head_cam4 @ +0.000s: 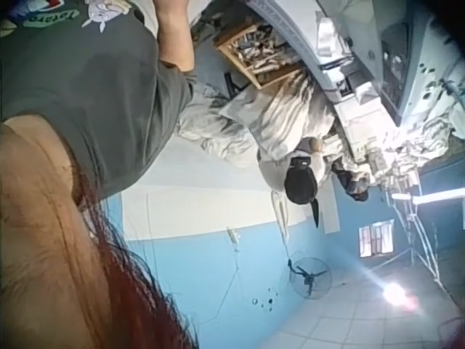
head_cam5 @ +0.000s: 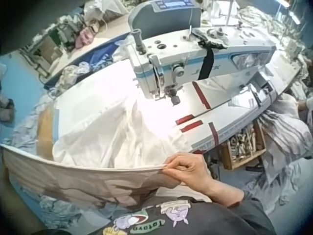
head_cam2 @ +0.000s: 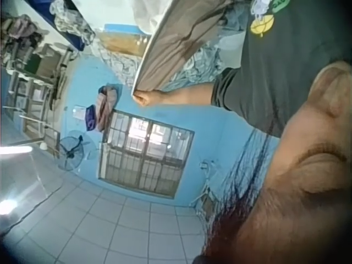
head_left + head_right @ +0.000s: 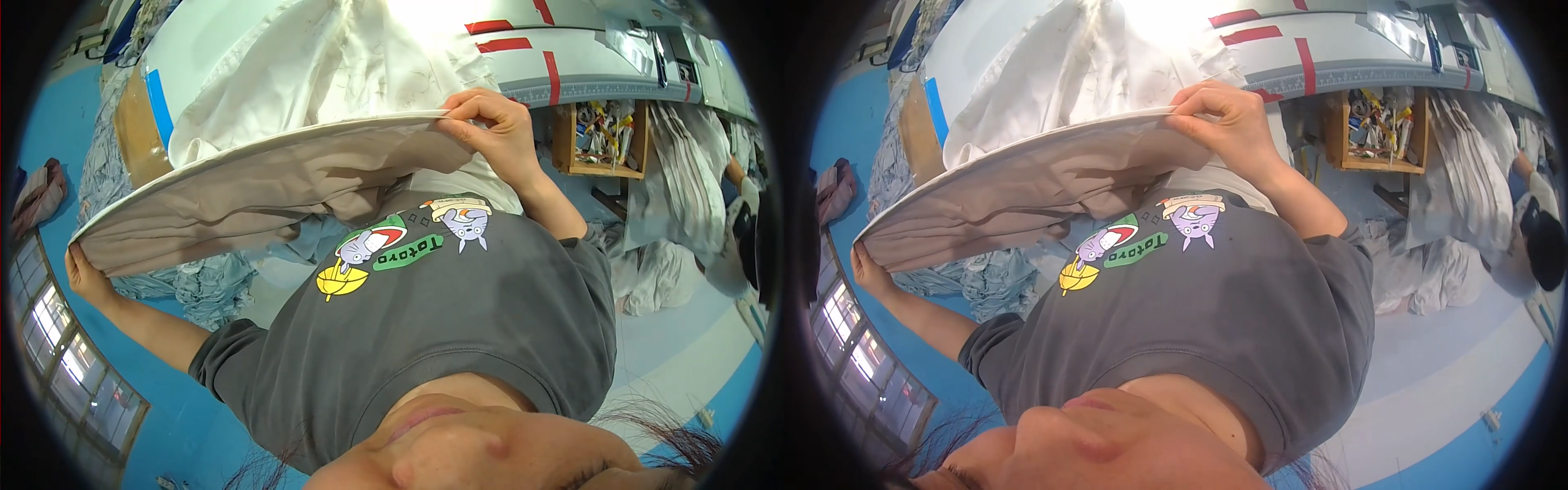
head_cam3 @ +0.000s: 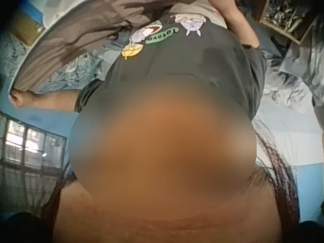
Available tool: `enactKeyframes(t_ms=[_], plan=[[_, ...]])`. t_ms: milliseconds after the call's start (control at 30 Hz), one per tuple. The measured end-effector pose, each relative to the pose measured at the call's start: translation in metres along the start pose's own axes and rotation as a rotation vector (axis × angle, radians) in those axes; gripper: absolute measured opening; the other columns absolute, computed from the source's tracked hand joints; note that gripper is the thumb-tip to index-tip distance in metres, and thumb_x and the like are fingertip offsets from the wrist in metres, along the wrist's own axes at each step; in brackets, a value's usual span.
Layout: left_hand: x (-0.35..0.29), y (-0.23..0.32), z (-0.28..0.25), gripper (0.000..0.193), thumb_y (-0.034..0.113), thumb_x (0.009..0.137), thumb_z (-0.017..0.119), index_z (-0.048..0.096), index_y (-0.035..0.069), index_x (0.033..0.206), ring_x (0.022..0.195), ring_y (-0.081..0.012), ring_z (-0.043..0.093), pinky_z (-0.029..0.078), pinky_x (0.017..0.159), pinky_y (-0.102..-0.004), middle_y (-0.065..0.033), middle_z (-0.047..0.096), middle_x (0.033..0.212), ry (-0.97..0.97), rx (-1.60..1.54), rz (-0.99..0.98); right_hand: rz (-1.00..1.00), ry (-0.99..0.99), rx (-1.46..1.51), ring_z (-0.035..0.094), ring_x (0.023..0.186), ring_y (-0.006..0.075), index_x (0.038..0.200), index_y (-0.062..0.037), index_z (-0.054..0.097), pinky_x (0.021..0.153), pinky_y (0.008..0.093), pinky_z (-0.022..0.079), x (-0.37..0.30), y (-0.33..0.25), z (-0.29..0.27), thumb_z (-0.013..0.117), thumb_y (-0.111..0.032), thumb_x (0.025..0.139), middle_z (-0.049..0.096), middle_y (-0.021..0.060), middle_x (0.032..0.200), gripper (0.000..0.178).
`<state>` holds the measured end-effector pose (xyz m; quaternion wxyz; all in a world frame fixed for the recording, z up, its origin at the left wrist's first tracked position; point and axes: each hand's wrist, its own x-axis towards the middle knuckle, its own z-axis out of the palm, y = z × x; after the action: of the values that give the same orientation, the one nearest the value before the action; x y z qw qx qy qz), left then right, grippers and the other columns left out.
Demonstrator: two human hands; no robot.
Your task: Sewing fabric pieces together using an industrial sewing machine.
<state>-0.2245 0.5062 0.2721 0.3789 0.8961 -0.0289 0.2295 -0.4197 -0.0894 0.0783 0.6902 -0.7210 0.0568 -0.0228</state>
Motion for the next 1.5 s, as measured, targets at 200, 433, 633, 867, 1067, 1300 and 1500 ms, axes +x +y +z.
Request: enactKeyframes(t_ms=[200, 433, 633, 867, 1067, 1300, 1500], plan=[[-0.026, 0.017, 0.033, 0.022, 0.014, 0.089, 0.06, 0.065, -0.001, 0.104, 0.083, -0.0099, 0.055, 0.043, 0.074, -0.0229, -0.004, 0.066, 0.091, 0.003, 0.327, 0.145, 0.039, 0.091, -0.082, 0.053, 0.074, 0.0064, 0.073, 0.0011, 0.061, 0.066, 0.0183, 0.042, -0.001, 0.013, 0.0, 0.069, 0.003, 0.075, 0.062, 0.0041, 0.086, 0.009], [-0.035, 0.021, 0.034, 0.02, 0.016, 0.09, 0.06, 0.067, 0.0, 0.101, 0.082, -0.0065, 0.054, 0.041, 0.074, -0.0202, 0.0002, 0.064, 0.09, -0.033, -0.014, 0.014, 0.058, 0.079, 0.092, 0.052, 0.076, 0.0059, 0.073, -0.0016, 0.057, 0.067, 0.0182, 0.041, -0.002, 0.015, -0.006, 0.068, 0.004, 0.077, 0.061, 0.0029, 0.088, 0.013], [-0.034, -0.006, 0.023, 0.02, 0.015, 0.09, 0.06, 0.066, -0.001, 0.102, 0.084, -0.0062, 0.054, 0.041, 0.076, -0.0195, -0.0004, 0.065, 0.093, -0.091, -0.132, -0.053, 0.04, 0.053, 0.101, 0.052, 0.076, 0.0067, 0.073, -0.0009, 0.057, 0.067, 0.0186, 0.041, 0.003, 0.009, -0.007, 0.068, 0.005, 0.076, 0.061, 0.0034, 0.088, 0.013], [-0.013, -0.035, 0.021, 0.023, 0.012, 0.09, 0.056, 0.064, -0.004, 0.104, 0.091, -0.0142, 0.057, 0.044, 0.084, -0.0254, -0.007, 0.064, 0.099, -0.142, 0.119, -0.016, 0.091, 0.079, -0.111, 0.056, 0.078, 0.0094, 0.078, 0.0028, 0.063, 0.07, 0.0202, 0.044, 0.003, 0.006, -0.017, 0.069, 0.001, 0.076, 0.063, 0.0057, 0.085, 0.007], [-0.011, -0.064, -0.003, 0.023, 0.014, 0.091, 0.057, 0.063, -0.004, 0.104, 0.086, -0.0118, 0.057, 0.045, 0.076, -0.0218, -0.0059, 0.063, 0.098, -0.146, -0.115, -0.183, 0.012, 0.063, -0.009, 0.053, 0.069, 0.0041, 0.074, 0.0016, 0.059, 0.06, 0.017, 0.043, 0.009, 0.005, -0.01, 0.069, 0.001, 0.076, 0.063, 0.0044, 0.082, 0.011], [-0.011, -0.062, 0.008, 0.025, 0.019, 0.09, 0.059, 0.066, -0.002, 0.103, 0.084, -0.0113, 0.058, 0.045, 0.074, -0.0219, -0.0067, 0.065, 0.096, -0.121, -0.068, -0.166, -0.174, 0.133, -0.244, 0.055, 0.066, 0.0085, 0.084, -0.0008, 0.06, 0.058, 0.0218, 0.045, 0.008, 0.005, -0.006, 0.069, -0.003, 0.077, 0.062, 0.0042, 0.078, 0.011], [-0.038, 0.006, 0.157, 0.038, 0.021, 0.09, 0.053, 0.053, 0.002, 0.124, 0.116, -0.0289, 0.049, 0.036, 0.1, -0.0356, -0.0158, 0.052, 0.128, -0.235, 0.759, 0.43, -0.341, -0.014, -0.431, 0.056, 0.062, 0.0192, 0.084, -0.0029, 0.06, 0.058, 0.0283, 0.044, 0.025, 0.011, 0.014, 0.068, -0.006, 0.077, 0.06, 0.0069, 0.072, 0.011]])
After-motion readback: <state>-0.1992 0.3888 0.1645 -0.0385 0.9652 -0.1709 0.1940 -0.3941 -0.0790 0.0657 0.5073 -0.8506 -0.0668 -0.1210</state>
